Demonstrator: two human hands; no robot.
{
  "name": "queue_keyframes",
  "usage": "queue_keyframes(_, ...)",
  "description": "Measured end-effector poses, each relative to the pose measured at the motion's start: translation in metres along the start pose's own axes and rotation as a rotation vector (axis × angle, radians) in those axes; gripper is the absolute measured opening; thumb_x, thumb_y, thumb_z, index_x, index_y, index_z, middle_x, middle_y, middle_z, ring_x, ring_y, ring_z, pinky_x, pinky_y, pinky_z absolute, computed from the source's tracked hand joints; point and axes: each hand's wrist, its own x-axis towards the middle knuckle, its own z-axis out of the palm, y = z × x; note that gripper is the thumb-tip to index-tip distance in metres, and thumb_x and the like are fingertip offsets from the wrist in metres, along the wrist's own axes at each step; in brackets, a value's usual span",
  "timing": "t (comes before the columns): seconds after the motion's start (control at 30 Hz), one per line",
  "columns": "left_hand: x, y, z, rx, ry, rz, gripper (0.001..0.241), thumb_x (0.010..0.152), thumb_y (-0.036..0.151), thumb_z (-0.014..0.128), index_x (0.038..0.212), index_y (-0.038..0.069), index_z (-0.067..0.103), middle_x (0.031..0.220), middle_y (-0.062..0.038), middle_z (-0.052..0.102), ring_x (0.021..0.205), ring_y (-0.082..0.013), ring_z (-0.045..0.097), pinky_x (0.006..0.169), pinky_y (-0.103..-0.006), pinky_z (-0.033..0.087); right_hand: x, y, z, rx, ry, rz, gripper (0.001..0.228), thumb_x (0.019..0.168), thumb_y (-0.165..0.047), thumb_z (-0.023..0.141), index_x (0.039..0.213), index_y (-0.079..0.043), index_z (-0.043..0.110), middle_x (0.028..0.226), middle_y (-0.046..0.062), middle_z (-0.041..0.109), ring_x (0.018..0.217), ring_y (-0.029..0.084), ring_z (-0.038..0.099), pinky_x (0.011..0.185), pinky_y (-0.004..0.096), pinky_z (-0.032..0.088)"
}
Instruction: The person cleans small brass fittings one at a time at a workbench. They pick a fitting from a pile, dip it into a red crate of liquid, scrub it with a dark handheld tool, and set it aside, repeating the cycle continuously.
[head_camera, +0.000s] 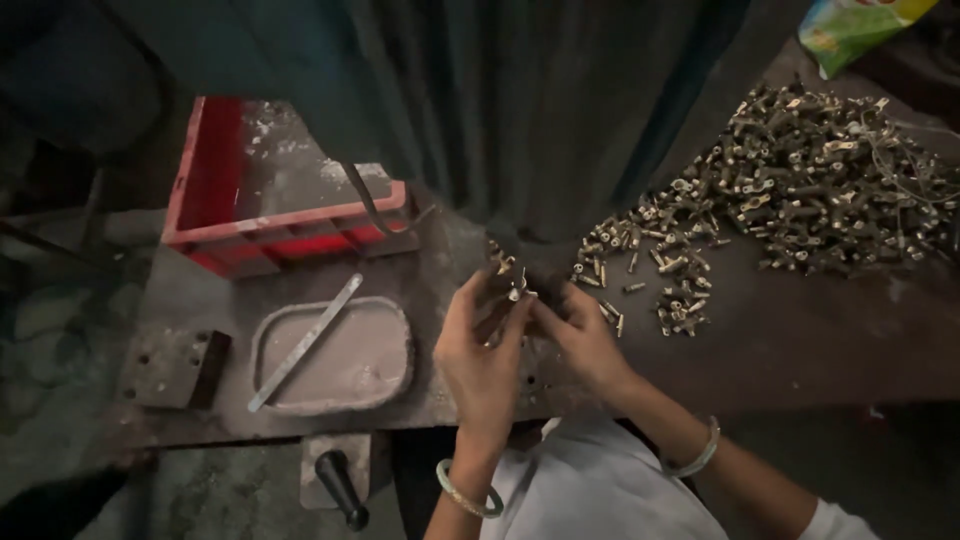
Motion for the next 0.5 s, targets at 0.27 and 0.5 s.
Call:
queue_keyframes(0.27,-0.005,-0.032,-0.015,-0.173,0.135,-0.068,0.038,0.094,0.003,0.070,0.131,0.000,0.062,0.118,-0.009,0.073,0.104,-0.0152,0.071,0.086,-0.0303,0.061,0.004,0.003,0.001,-0.197,0.220,-0.133,0.028,0.099,-0.010,0.070,0.124,0.002,0.070,0.104,0.004,0.075,0.088,0.011,0.066,0.076,0.028,0.055)
queue_keyframes(0.5,-0.056,-0.195,0.097,0.580,-0.418,0.183,0.034,0.088,0.005,0.065,0.122,0.007,0.067,0.108,-0.016,0.072,0.099,-0.0327,0.071,0.083,-0.0424,0.056,0.010,-0.032,-0.007,-0.195,-0.094,0.243,0.025,0.098,-0.017,0.074,0.113,0.004,0.069,0.086,0.009,0.070,0.076,0.016,0.067,0.066,0.034,0.055)
